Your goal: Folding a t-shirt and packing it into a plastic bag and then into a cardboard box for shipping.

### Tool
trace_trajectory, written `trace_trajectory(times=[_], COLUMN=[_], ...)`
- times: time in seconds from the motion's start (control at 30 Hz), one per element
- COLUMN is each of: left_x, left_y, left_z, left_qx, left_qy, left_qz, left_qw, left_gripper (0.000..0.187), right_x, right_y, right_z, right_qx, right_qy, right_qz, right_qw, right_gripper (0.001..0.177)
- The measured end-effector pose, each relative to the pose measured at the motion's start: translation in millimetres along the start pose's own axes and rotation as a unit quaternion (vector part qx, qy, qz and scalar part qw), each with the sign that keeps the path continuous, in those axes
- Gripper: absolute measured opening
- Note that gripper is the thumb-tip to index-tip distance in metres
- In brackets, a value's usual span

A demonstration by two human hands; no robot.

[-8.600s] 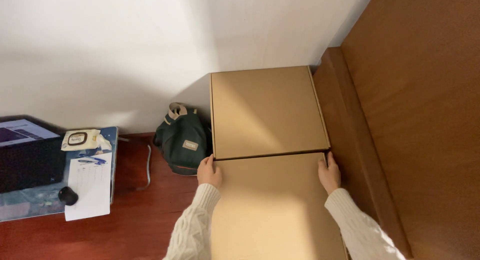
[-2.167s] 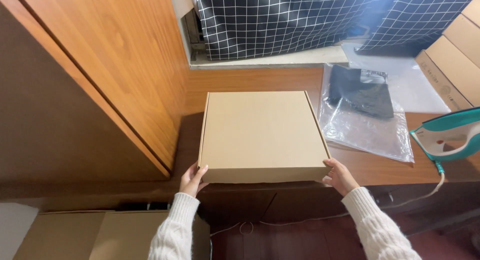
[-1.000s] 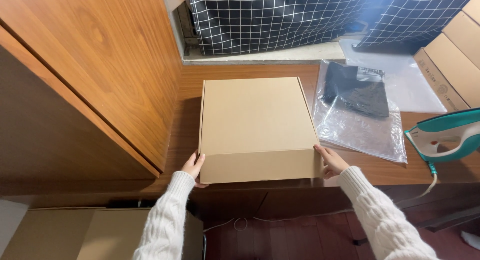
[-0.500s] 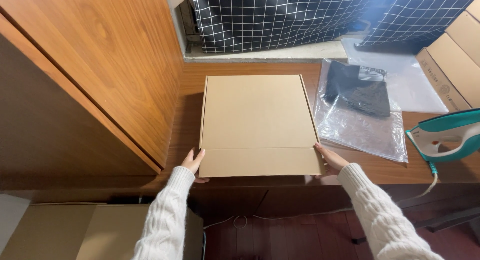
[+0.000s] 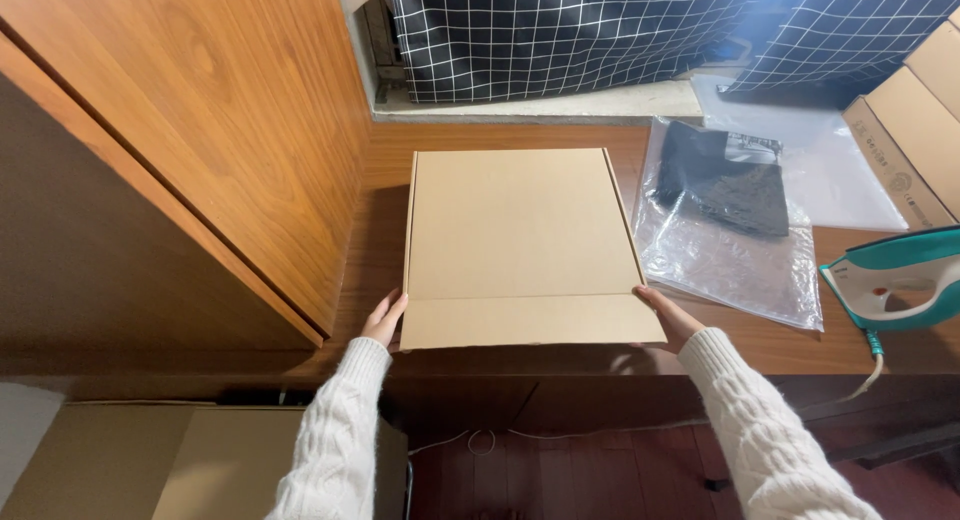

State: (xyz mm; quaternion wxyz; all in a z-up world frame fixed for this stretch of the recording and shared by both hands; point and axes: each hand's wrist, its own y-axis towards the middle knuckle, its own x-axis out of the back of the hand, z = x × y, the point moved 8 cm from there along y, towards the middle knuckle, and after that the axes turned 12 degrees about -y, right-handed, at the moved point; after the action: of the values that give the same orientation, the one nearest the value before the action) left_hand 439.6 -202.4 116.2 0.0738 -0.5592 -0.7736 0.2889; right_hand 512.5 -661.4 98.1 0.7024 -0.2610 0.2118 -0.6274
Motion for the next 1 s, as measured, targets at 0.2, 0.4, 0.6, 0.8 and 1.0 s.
trace_trajectory(times=[0.2, 0.4, 0.6, 0.8, 1.0], left_x=[-0.9, -25.1, -15.7, -35.4, -98.3], left_y=[9.6, -20.5, 23.5, -25.0, -62.6], left_z=[12.0, -40.3, -66.0, -122.8, -178.7], left_qx=[0.082, 0.011, -0.157, -0.174, -0.236], left_qy=[-0.023, -0.031, -0.029, 0.107, -0.114], left_qz=[0.015, 0.008, 0.010, -0.050, 0.104], left_qw=[0.996, 0.999, 0.987, 0.978, 0.960], left_gripper=[0.078, 0.065, 0.065, 0.069, 0.086], right_x=[-7.3, -4.6, -2.7, -24.3, -15.1], right_y=[-27.2, -57.4, -83.7, -128.2, -75.0], right_z=[15.1, 77.1, 120.9, 156.5, 183.6], right_qx=[-0.053, 0.074, 0.195, 0.155, 0.287], right_qy=[-0.174, -0.147, -0.069, -0.124, -0.082], right_qz=[0.008, -0.031, -0.016, 0.014, 0.094], right_qw=[0.983, 0.986, 0.978, 0.980, 0.950], right_gripper=[0.081, 0.070, 0.063, 0.084, 0.086])
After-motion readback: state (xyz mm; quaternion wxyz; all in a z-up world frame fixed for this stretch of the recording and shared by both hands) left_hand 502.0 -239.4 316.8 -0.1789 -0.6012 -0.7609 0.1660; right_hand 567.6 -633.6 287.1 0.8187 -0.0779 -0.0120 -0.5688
